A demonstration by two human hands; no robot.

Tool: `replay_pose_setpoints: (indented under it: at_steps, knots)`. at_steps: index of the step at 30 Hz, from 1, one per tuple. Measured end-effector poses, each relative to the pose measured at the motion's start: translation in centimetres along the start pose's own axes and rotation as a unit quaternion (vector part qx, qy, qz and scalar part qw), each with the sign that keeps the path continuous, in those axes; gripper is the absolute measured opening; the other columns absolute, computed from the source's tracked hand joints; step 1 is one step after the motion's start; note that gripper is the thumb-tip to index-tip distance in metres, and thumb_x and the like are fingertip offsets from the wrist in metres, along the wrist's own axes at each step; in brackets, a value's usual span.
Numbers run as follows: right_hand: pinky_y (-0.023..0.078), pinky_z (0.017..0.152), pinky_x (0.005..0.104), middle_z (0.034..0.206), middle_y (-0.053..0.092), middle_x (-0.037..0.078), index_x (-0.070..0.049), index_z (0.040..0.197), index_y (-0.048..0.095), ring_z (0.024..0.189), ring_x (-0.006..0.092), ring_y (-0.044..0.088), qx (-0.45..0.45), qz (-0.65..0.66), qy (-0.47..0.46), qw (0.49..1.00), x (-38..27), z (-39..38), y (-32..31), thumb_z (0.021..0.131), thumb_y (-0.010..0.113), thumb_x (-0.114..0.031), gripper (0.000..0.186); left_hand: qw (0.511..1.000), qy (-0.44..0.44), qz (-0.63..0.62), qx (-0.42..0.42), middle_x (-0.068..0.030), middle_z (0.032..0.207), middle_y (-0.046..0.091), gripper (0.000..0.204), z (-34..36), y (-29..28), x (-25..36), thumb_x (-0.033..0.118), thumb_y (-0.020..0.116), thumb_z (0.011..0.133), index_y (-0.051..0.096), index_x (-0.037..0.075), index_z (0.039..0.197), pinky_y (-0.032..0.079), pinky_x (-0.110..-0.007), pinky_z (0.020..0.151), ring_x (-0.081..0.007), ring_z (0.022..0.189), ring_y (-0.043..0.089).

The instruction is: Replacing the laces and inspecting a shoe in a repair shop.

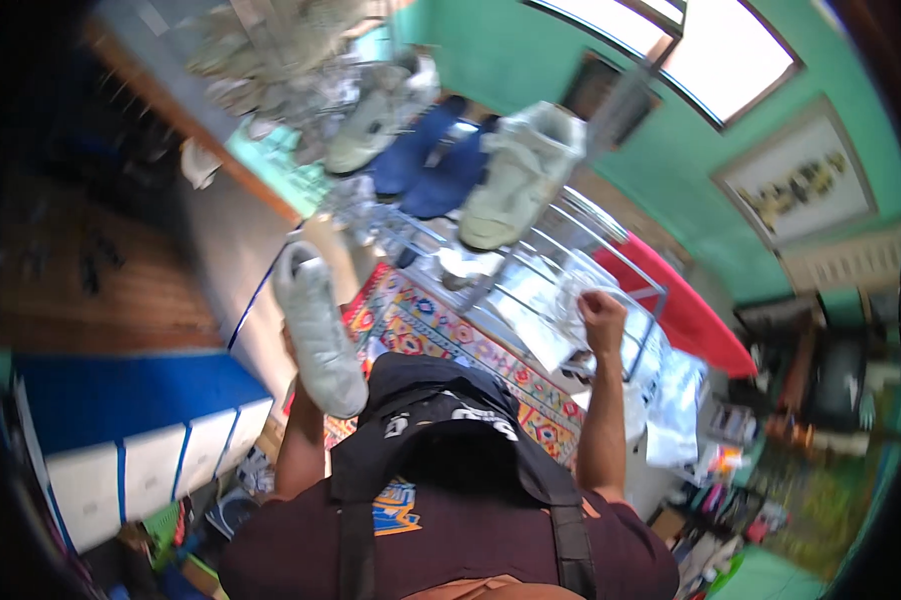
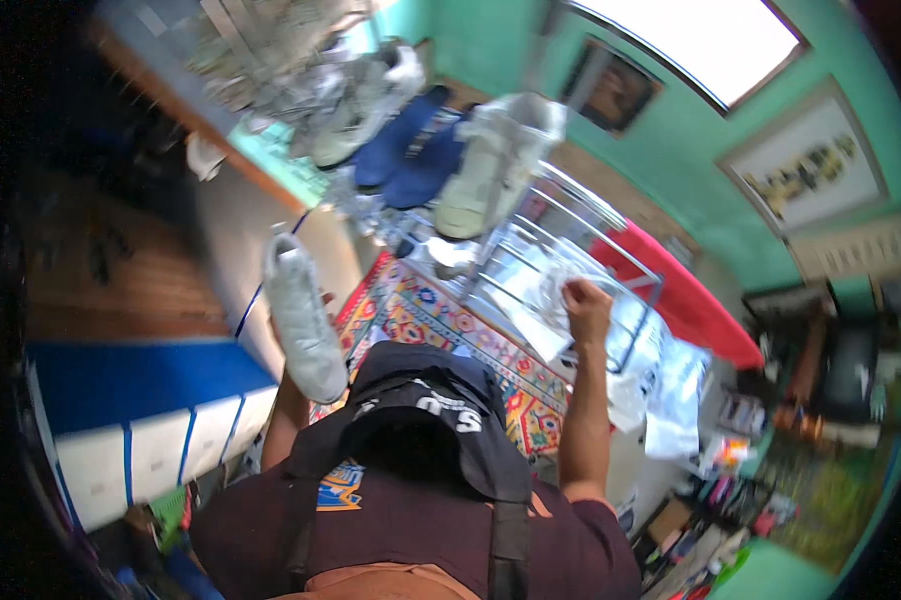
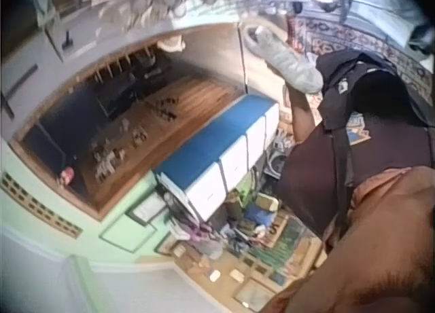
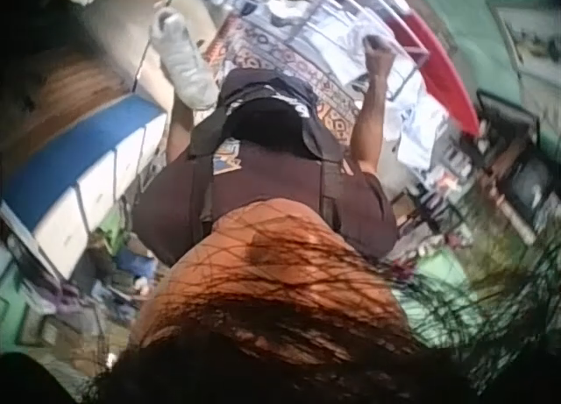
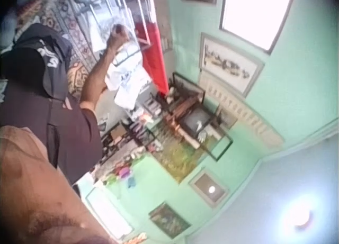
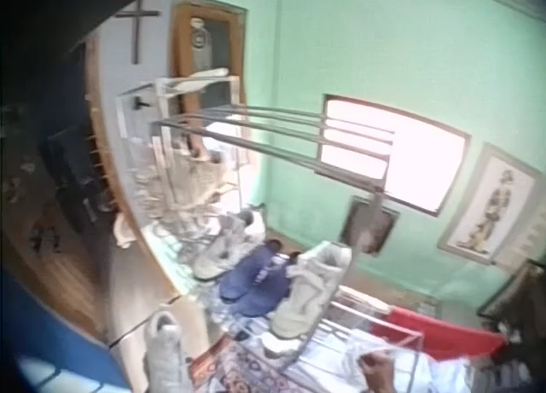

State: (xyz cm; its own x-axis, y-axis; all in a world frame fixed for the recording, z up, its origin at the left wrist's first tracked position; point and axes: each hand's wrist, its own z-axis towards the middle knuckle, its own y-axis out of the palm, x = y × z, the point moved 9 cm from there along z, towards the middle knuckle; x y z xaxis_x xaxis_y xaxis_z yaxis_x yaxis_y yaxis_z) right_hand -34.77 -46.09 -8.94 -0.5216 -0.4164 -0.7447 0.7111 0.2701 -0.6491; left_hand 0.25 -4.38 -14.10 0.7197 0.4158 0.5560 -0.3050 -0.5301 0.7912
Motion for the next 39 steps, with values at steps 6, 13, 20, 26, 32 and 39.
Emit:
replay_pose_setpoints:
  at_steps: [6,13,20,26,32,39]
  knots:
    - [0.053,0.073,0.0384,0.094,0.069,0.017,0.000,0.090,0.074,0.082,0.0285,0.067,-0.144,-0.083,-0.090,0.982,-0.9,0.2,4.3,0.085,0.075,-0.011,0.012,0.994,-0.006,0.047,0.095,-0.0186,0.124,0.065,0.077,-0.5,0.7,2.8,0.069,0.042,0.095,0.050,0.010,0.142,0.060,-0.045,0.066,-0.0314,0.080,0.070]
    - [0.042,0.052,0.0325,0.062,0.057,0.006,-0.002,0.094,0.071,0.055,0.0152,0.056,0.196,-0.038,0.112,0.973,4.4,0.8,-5.0,0.098,0.064,-0.032,0.031,0.991,0.002,-0.031,-0.131,-0.0168,0.145,0.052,0.089,-0.7,-2.2,6.9,0.072,0.057,0.085,0.037,0.020,0.154,0.051,-0.056,0.081,-0.0413,0.097,0.064]
    - [0.032,0.038,0.0274,0.065,0.061,0.004,-0.013,0.129,0.063,0.041,0.0079,0.042,-0.066,0.136,0.406,0.901,14.9,-3.4,-0.7,0.106,0.039,-0.054,0.053,0.991,0.000,-0.039,-0.125,-0.0169,0.145,0.051,0.087,-0.5,-3.4,7.1,0.070,0.057,0.087,0.034,0.024,0.156,0.051,-0.056,0.084,-0.0398,0.098,0.063]
    - [0.040,0.043,0.0248,0.081,0.068,0.011,-0.009,0.139,0.053,0.051,0.0091,0.052,-0.098,0.170,0.402,0.894,13.7,-4.1,0.0,0.104,0.050,-0.031,0.042,0.988,-0.006,-0.056,-0.142,-0.0198,0.144,0.052,0.085,-0.1,-3.1,6.4,0.073,0.055,0.087,0.040,0.022,0.153,0.051,-0.056,0.083,-0.0437,0.101,0.063]
    - [0.050,0.058,0.0257,0.099,0.071,0.014,-0.002,0.133,0.049,0.068,0.0134,0.061,-0.134,0.178,0.248,0.943,11.7,-5.2,-0.8,0.078,0.064,-0.002,0.057,0.967,-0.022,-0.085,-0.240,-0.0254,0.153,0.040,0.087,0.1,0.4,5.9,0.064,0.055,0.092,0.029,0.013,0.157,0.045,-0.058,0.099,-0.0441,0.111,0.061]
    - [0.048,0.065,0.0277,0.086,0.067,0.006,-0.002,0.102,0.074,0.068,0.0133,0.060,-0.006,-0.022,0.146,0.989,8.5,-4.0,-3.7,0.082,0.068,-0.002,0.021,0.988,0.024,-0.057,-0.140,-0.0271,0.144,0.048,0.084,1.3,0.2,4.1,0.070,0.044,0.094,0.033,0.014,0.155,0.052,-0.055,0.086,-0.0411,0.098,0.066]
